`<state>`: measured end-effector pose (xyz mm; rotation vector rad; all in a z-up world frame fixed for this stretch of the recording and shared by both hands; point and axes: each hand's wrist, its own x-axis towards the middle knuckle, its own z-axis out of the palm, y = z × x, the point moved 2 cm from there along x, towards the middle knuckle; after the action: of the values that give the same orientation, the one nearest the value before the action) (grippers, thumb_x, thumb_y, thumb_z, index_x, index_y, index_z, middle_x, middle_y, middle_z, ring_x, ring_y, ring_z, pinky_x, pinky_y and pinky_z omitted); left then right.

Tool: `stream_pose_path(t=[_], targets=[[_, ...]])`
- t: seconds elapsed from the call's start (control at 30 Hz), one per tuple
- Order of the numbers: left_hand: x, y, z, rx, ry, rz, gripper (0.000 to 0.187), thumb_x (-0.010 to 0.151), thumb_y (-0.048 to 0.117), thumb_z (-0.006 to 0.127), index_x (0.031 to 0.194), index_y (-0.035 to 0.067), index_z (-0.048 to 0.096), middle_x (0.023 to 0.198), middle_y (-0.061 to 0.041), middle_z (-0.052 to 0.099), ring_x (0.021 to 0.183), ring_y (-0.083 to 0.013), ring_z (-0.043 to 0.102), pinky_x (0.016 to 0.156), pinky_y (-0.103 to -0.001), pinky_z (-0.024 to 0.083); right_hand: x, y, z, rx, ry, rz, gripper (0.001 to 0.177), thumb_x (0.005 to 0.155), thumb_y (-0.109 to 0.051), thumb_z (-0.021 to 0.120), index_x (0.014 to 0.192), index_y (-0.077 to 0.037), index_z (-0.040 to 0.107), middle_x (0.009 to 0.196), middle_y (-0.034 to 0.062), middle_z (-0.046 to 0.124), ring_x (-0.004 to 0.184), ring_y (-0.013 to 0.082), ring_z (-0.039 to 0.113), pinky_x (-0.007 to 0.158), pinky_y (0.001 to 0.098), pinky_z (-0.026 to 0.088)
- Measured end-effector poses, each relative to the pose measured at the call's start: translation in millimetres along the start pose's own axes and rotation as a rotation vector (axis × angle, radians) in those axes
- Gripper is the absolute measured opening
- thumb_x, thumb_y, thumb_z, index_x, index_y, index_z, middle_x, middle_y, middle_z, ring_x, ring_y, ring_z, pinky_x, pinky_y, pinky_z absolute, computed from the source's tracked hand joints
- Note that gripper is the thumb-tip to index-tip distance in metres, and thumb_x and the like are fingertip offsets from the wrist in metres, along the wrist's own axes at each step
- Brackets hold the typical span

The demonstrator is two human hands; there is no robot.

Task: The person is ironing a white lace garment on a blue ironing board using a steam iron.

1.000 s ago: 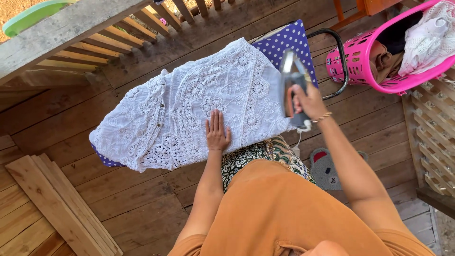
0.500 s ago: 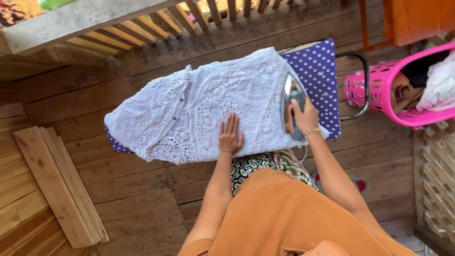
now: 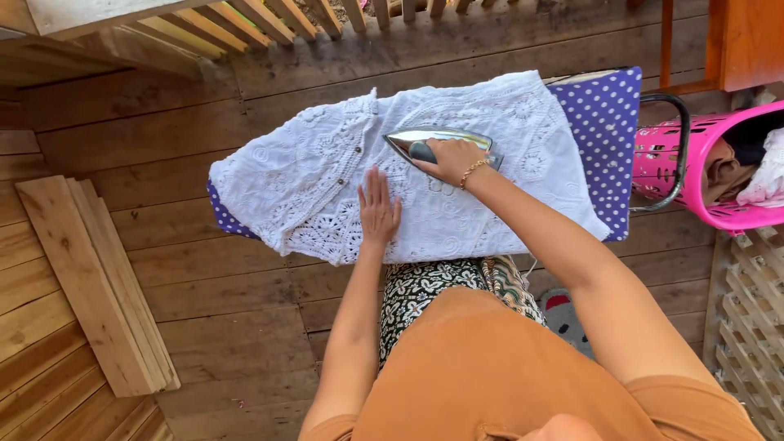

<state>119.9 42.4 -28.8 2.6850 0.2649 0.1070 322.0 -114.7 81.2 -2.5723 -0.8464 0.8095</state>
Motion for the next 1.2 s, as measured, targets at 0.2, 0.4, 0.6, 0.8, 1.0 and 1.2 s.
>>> stream_pose_path(t=[0.2, 0.4, 0.6, 0.8, 1.0, 1.2], targets=[[12.5, -13.2, -10.0, 0.032, -0.197, 0.111, 0.078, 0.099, 0.039, 0.043, 0.164, 0.004, 0.018, 0.173, -0.011, 0.013, 0.161, -0.0243, 0.009, 0.130, -0.047, 0.004, -2.7, 18.0, -53.0, -0.024, 0.101, 0.274, 0.065, 0.093, -0.066, 0.056, 0.118, -0.008, 0.071, 0.096, 0.0250, 0.074, 0.088, 0.0412, 0.072, 0.077, 0.0508, 0.056], [13.1, -13.3, -13.9, -0.021, -0.165, 0.096, 0.076, 0.098, 0.038, 0.044, 0.164, 0.006, 0.024, 0.173, -0.010, 0.017, 0.160, -0.0237, 0.014, 0.130, -0.047, 0.007, 0.4, 32.6, -57.6, 0.090, 0.080, 0.380, 0.067, 0.090, -0.066, 0.061, 0.121, -0.007, 0.073, 0.103, 0.0268, 0.073, 0.095, 0.0422, 0.072, 0.084, 0.0490, 0.057], [12.6, -15.3, -11.8, -0.019, -0.178, 0.107, 0.076, 0.097, 0.038, 0.045, 0.163, 0.006, 0.025, 0.172, -0.010, 0.019, 0.160, -0.0242, 0.015, 0.130, -0.048, 0.008, 8.1, 3.6, -18.1, -0.009, 0.008, 0.220, 0.072, 0.089, -0.072, 0.056, 0.120, -0.009, 0.073, 0.106, 0.0221, 0.074, 0.094, 0.0400, 0.072, 0.080, 0.0498, 0.057], [11.5, -15.6, -9.7, -0.027, -0.152, 0.111, 0.075, 0.097, 0.037, 0.046, 0.162, 0.006, 0.029, 0.171, -0.011, 0.023, 0.159, -0.0249, 0.017, 0.130, -0.048, 0.008, -6.3, 68.9, -91.5, 0.017, 0.208, 0.588, 0.075, 0.091, -0.075, 0.058, 0.110, -0.004, 0.074, 0.098, 0.0259, 0.073, 0.091, 0.0422, 0.071, 0.078, 0.0507, 0.056], [9.2, -15.6, -5.5, -0.034, -0.151, 0.102, 0.074, 0.096, 0.038, 0.046, 0.162, 0.005, 0.031, 0.171, -0.011, 0.023, 0.159, -0.0254, 0.019, 0.129, -0.049, 0.009, -20.5, 130.8, -92.3, 0.043, 0.391, 0.692, 0.069, 0.096, -0.070, 0.062, 0.099, -0.003, 0.075, 0.095, 0.0253, 0.073, 0.090, 0.0442, 0.070, 0.077, 0.0528, 0.056], [10.4, -15.1, -7.4, 0.002, -0.158, 0.095, 0.075, 0.095, 0.037, 0.046, 0.161, 0.004, 0.032, 0.170, -0.012, 0.024, 0.158, -0.0261, 0.020, 0.129, -0.049, 0.010, -36.9, 37.1, -56.2, 0.087, 0.192, 0.398, 0.063, 0.091, -0.070, 0.058, 0.107, -0.011, 0.076, 0.088, 0.0218, 0.076, 0.078, 0.0365, 0.074, 0.069, 0.0472, 0.058]])
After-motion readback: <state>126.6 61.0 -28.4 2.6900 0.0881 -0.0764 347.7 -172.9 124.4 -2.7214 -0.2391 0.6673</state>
